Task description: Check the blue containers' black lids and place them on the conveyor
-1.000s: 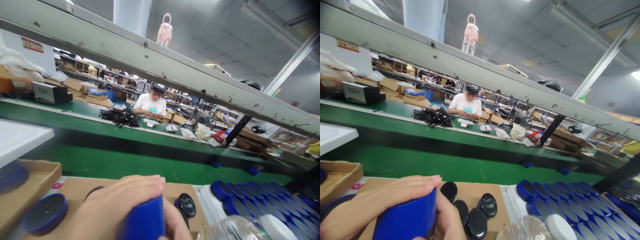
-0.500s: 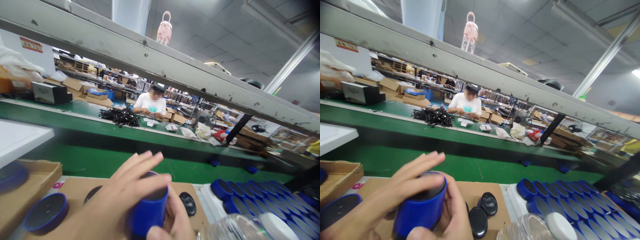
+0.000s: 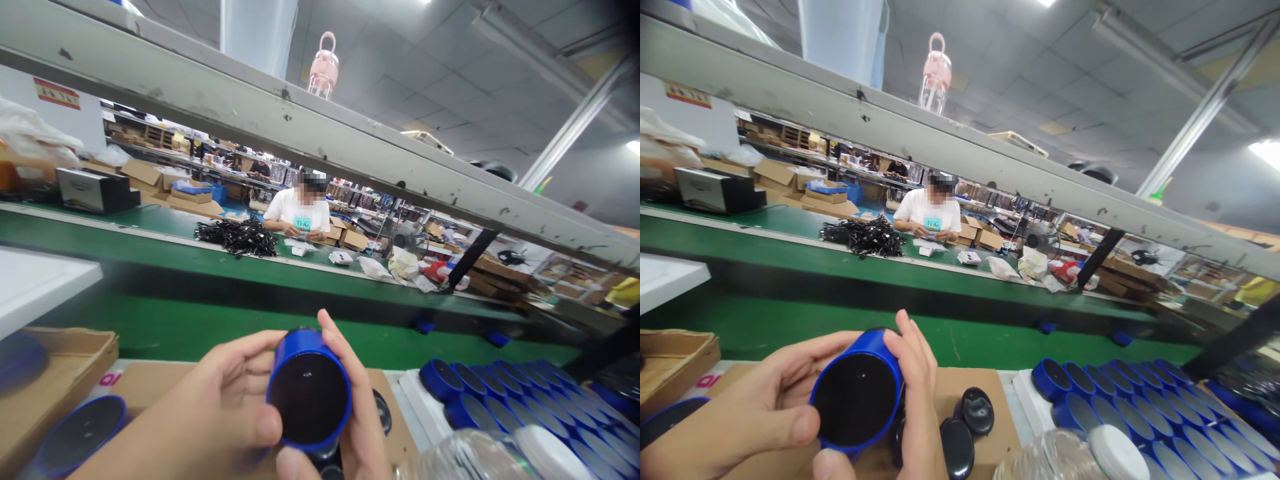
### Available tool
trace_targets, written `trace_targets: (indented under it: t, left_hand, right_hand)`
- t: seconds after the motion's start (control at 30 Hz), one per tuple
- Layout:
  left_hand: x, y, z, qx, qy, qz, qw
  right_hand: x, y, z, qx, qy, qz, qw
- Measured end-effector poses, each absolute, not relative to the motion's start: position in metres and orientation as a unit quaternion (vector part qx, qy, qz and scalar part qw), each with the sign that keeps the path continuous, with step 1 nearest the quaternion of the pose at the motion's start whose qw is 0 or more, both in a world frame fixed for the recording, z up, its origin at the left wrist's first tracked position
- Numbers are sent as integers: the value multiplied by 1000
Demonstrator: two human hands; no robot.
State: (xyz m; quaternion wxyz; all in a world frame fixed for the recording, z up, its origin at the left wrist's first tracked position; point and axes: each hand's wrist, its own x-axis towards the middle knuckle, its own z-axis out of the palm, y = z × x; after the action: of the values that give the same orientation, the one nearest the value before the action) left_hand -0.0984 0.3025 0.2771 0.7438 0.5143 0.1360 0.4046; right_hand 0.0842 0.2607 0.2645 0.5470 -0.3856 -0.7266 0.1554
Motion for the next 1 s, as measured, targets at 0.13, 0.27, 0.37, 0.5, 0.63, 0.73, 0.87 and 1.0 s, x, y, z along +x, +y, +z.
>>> trace_targets:
  t: [0.13,0.27,0.37,0.5,0.63,0.73,0.87,1.0]
  left_hand:
    - [-95,308,270,513,158,395,745]
    - [-95,309,263,511,168,400,742]
    - [-96,309,261,517,166,387,745]
    - [-94,311,261,520,168,376,748]
    - [-93,310,263,521,168,378,747]
    - [-92,309,264,528,176,376,741]
    - [-93,310,261,525,164,383,742]
    - [-94,309,252,508,166,403,743]
  right_hand:
    - [89,258,269,-385,-723,198,539]
    - [90,255,262,-409,-701,268,519]
    - [89,252,257,-413,-694,283,517]
    - [87,251,259,-413,-692,292,515]
    - [85,254,267,-407,-699,286,514]
    - [83,255,269,-394,-707,268,522]
    - [81,249,267,-401,-697,263,534]
    - [81,243,271,-413,-730,165,520]
